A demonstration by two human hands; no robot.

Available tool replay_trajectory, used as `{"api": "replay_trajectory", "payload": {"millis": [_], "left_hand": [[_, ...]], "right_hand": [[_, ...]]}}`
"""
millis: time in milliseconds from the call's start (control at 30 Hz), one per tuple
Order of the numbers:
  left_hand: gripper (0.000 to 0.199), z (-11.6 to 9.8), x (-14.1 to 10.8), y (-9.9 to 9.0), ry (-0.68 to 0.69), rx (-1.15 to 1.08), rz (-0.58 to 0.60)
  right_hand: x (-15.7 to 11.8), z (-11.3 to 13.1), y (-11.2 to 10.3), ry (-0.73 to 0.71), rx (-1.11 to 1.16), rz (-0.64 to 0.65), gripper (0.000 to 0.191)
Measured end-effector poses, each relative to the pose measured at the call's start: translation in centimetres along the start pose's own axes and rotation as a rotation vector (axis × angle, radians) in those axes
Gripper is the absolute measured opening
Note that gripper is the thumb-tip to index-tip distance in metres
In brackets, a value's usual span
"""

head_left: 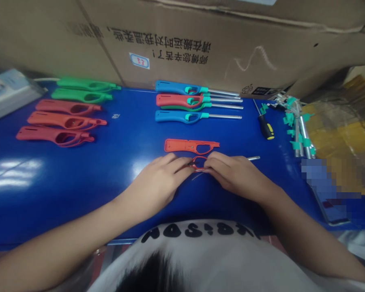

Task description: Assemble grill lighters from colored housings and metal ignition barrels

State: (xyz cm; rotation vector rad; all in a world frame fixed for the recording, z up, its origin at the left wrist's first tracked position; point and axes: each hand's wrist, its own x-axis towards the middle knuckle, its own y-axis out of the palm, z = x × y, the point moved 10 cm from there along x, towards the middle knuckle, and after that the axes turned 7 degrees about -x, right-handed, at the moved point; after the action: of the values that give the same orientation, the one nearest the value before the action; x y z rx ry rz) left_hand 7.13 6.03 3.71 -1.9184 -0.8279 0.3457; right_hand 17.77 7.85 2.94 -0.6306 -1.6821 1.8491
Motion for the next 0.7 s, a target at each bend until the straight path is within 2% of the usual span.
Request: {"api": "replay_trajectory", "payload": {"millis": [333, 567, 700], "left_hand": [[0.04, 0.1, -0.1, 0.1, 0.013, 0.001, -0.002], [0.037, 0.3, 0.0, 0.1, -0.001, -0.013, 0.012], [0.038, 0.3, 0.0, 0.2, -0.006, -0.022, 0.018]], "right_hand": [[0.1, 0.6, 0.0, -0.049, -0.089, -0.008, 0.024], [-0.1, 0.8, 0.9, -0.054, -0.151, 0.037, 0.019], [-0.1, 0.7, 1.0, -0.047, -0.094, 0.038, 0.018]]}}
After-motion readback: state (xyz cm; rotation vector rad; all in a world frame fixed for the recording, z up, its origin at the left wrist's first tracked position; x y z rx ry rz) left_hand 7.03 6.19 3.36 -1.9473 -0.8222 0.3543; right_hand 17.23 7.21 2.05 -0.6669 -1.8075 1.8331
